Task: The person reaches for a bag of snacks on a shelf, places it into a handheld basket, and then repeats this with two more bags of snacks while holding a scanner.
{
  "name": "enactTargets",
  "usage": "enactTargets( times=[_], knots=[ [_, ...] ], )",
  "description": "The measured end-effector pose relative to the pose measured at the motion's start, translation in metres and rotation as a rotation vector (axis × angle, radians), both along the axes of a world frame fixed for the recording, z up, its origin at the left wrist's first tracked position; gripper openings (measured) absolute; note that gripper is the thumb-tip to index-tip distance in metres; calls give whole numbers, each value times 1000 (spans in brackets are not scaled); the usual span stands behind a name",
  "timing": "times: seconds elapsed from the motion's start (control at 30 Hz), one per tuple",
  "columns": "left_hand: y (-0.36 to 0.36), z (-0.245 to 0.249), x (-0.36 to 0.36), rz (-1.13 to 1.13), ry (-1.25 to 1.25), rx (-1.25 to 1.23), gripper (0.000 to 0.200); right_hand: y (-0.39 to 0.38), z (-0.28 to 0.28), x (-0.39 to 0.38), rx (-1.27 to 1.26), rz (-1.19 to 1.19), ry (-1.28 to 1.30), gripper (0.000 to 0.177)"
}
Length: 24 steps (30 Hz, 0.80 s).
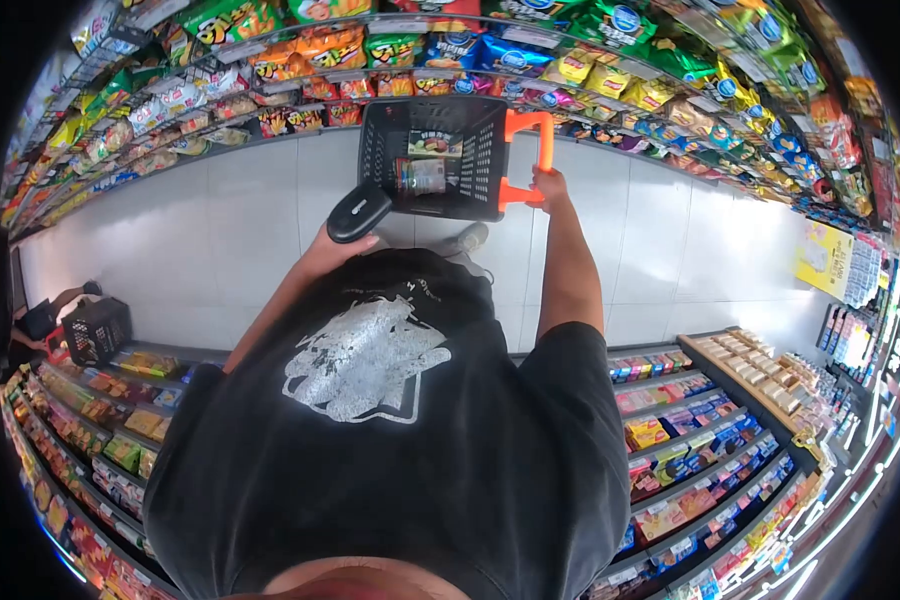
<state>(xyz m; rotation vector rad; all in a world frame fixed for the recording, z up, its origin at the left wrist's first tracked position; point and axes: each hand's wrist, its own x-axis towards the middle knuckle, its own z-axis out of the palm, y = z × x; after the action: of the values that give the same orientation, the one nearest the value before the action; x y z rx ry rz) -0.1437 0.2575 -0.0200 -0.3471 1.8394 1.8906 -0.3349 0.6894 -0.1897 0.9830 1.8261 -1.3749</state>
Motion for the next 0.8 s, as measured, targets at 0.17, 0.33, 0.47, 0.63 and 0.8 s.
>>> enactTargets(
  times=[0.17,0.33,0.47,0.63,0.8],
  knots=[
    [66,-2,4,28,-45,32,38,35,2,-4,-66,24,44,26],
    [123,-11,12,163,-36,-47,26,102,-12,-18,-12,46,127,33],
    [142,-18,28,261,13,-140,18,167,-14,-29,5,20,157,36],
    [143,-7,50,451,49,-86,14,240,-19,-44,32,-34,121,35],
    [128,18,44,591,70,-21,11,280,-23,-48,116,-84,129,34]
  ],
)
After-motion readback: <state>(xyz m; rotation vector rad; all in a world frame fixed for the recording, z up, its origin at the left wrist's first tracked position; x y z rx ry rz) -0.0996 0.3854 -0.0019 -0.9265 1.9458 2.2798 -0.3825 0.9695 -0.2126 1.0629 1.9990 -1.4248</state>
